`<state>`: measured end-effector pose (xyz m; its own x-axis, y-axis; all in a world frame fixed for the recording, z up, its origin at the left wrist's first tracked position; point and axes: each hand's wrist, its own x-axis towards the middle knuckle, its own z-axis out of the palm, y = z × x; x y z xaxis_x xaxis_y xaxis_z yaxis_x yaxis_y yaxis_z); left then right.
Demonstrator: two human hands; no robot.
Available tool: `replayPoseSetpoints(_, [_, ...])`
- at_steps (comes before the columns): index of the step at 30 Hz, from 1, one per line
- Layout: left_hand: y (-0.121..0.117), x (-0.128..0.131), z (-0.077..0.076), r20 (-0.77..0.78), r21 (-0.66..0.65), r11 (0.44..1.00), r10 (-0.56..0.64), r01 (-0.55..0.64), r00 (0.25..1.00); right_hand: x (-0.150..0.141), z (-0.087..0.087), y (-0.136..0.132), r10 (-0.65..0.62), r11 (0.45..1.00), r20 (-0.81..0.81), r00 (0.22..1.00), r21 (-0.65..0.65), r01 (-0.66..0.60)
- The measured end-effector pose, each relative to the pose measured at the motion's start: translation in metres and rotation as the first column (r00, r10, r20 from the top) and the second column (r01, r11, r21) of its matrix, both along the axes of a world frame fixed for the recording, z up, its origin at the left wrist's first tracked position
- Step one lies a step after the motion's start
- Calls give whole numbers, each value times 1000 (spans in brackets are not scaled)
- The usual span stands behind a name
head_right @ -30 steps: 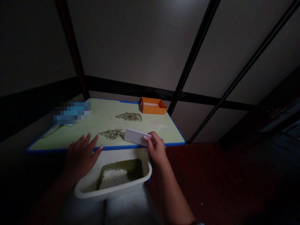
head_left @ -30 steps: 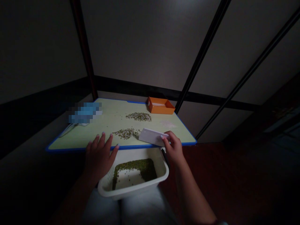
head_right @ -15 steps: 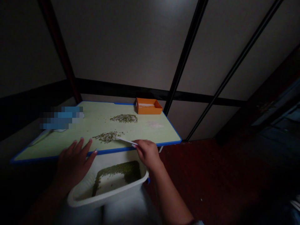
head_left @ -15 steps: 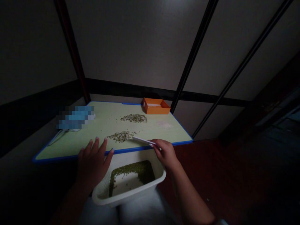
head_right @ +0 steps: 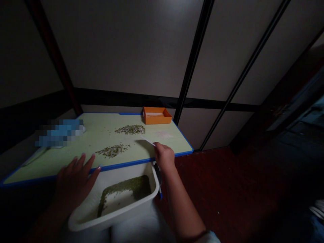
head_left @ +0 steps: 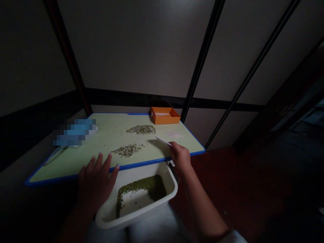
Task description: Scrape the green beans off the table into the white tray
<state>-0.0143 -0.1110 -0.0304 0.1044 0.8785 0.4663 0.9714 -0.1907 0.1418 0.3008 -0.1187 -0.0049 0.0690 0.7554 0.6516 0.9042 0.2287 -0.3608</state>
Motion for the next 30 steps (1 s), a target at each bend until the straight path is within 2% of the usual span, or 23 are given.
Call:
replayPoseSetpoints(4, [1, 0, 0, -12, -2, 1000, -2, 2, 1000, -4, -2, -2, -2, 1000, 21, 1000, 25, 1])
replayPoseSetpoints(8, [1, -1, 0, -31, -5, 1000, 10, -10, 999, -22, -6, -8, 144, 988, 192, 971, 35, -154])
replayPoseSetpoints(10, [2, -2, -1, -33, 3, 1000, 10, -10, 999, -31, -7, -7, 195, 980, 257, 946, -5, -201])
replayPoseSetpoints(12, [2, -2, -1, -31, 6, 1000, 9, -9, 999, -36, -5, -4, 201, 979, 277, 940, -82, -185])
replayPoseSetpoints(16, [3, -1, 0, -20, 4, 1000, 8, -8, 1000, -30, 4, 10, 97, 978, 236, 967, -201, -50])
replayPoseSetpoints(23, [2, -2, 0, -37, 16, 1000, 6, -6, 999, 4, 11, 26, -117, 976, 122, 986, -171, 137])
replayPoseSetpoints(26, [2, -2, -1, -45, 15, 1000, 9, -8, 999, 7, 9, 24, -128, 981, 58, 990, -141, 135])
replayPoseSetpoints(30, [2, -1, -1, -41, -6, 1000, 18, -18, 999, -2, 7, 22, -17, 994, -13, 1000, -111, 16])
